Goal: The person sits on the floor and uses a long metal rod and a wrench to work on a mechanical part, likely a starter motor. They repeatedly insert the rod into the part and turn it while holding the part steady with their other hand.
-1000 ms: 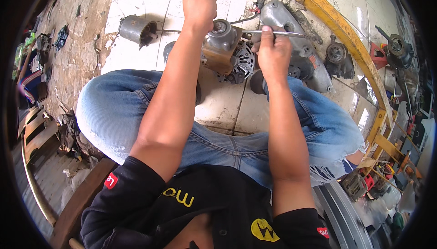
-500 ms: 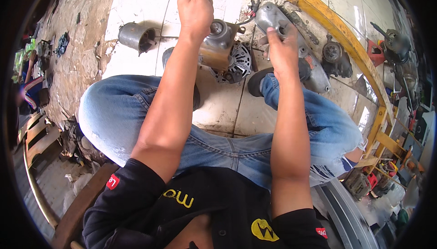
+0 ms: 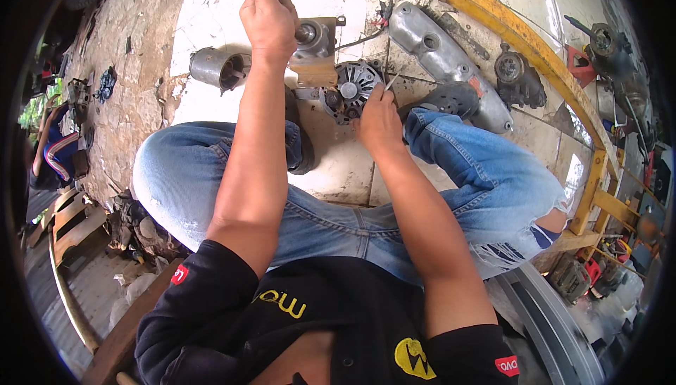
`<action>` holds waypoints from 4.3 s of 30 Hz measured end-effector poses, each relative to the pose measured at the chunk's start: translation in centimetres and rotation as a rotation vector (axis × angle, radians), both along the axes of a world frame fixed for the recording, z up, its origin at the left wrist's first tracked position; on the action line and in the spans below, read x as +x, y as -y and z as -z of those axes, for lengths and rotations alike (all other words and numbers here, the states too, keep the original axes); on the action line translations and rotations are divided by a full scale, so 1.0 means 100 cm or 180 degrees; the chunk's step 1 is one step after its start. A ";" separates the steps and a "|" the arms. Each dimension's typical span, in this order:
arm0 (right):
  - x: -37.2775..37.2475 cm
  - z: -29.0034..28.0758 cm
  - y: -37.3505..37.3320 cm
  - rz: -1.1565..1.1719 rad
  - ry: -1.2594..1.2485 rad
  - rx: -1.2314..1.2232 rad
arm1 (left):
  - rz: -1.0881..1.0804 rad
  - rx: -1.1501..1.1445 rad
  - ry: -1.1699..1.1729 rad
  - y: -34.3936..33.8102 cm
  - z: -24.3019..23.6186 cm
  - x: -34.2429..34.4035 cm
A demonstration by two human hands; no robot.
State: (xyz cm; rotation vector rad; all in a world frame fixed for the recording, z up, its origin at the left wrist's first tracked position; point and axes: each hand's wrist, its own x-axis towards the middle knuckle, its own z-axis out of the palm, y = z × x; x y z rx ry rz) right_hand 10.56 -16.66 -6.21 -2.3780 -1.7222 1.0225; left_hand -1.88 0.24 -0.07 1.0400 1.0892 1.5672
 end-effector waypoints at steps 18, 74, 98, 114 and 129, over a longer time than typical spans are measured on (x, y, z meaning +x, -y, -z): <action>0.049 0.034 -0.085 -0.0484 -0.0029 0.1100 | 0.0206 -0.0189 0.0152 0.011 -0.018 0.005; 0.063 -0.071 -0.094 0.0525 -0.1725 0.0855 | 0.0797 -0.0677 0.0522 -0.003 0.002 0.001; 0.043 -0.071 -0.106 0.0302 -0.1357 0.0583 | 0.0016 -0.0229 -0.0216 -0.003 0.020 0.031; 0.050 -0.097 -0.124 0.0022 -0.1328 0.0428 | 0.0660 -0.0427 0.0279 -0.016 0.014 0.011; 0.048 -0.074 -0.161 -0.0137 -0.1403 0.0157 | 0.0783 -0.0547 0.0917 -0.012 0.015 0.002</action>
